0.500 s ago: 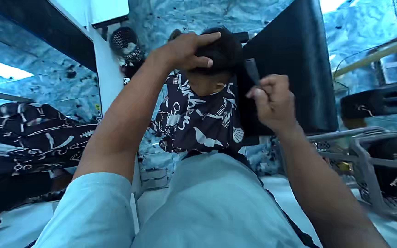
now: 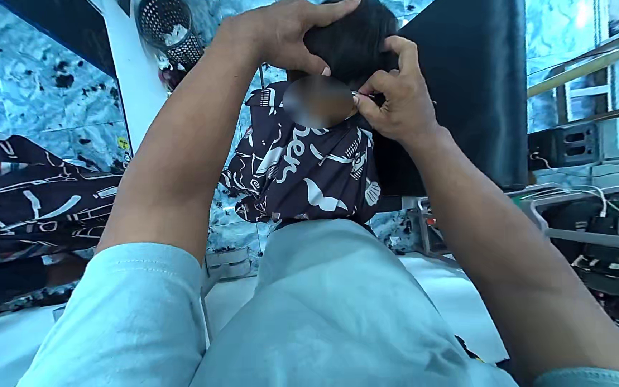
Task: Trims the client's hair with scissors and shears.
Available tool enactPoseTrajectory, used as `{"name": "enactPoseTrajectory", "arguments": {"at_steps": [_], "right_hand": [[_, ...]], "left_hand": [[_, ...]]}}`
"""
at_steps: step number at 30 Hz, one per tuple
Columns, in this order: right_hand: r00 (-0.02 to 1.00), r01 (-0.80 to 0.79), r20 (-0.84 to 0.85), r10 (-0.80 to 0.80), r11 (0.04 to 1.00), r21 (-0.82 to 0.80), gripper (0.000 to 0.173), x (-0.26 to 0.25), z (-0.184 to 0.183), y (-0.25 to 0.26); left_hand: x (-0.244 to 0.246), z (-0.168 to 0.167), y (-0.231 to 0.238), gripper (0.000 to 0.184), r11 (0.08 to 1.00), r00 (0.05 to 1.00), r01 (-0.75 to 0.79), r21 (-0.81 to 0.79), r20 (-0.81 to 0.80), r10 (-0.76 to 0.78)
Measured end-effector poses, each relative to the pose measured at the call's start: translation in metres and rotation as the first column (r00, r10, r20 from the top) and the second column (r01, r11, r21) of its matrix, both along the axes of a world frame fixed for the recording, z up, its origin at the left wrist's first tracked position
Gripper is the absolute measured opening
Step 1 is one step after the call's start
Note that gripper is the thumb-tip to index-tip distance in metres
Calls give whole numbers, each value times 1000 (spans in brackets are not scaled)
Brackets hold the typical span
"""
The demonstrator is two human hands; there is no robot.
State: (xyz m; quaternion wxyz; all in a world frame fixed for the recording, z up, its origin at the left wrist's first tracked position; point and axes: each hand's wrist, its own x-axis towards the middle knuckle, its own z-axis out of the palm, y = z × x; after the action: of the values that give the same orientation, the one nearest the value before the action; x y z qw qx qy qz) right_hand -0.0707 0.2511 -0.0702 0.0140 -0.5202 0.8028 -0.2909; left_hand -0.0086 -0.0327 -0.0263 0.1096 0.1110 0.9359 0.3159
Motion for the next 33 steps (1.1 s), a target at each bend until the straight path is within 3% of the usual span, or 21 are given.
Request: {"name": "enactPoseTrajectory", "arguments": {"at_steps": [8, 33], "right_hand": [[999, -13, -30, 15, 998, 64, 30, -3, 3, -7], [1000, -16, -11, 16, 999, 38, 25, -1, 9, 8]], "left_hand": [[-6, -16, -6, 104, 1000, 999, -2, -23, -33, 1], [-23, -29, -2, 104, 993, 994, -100, 56, -37, 102]]}}
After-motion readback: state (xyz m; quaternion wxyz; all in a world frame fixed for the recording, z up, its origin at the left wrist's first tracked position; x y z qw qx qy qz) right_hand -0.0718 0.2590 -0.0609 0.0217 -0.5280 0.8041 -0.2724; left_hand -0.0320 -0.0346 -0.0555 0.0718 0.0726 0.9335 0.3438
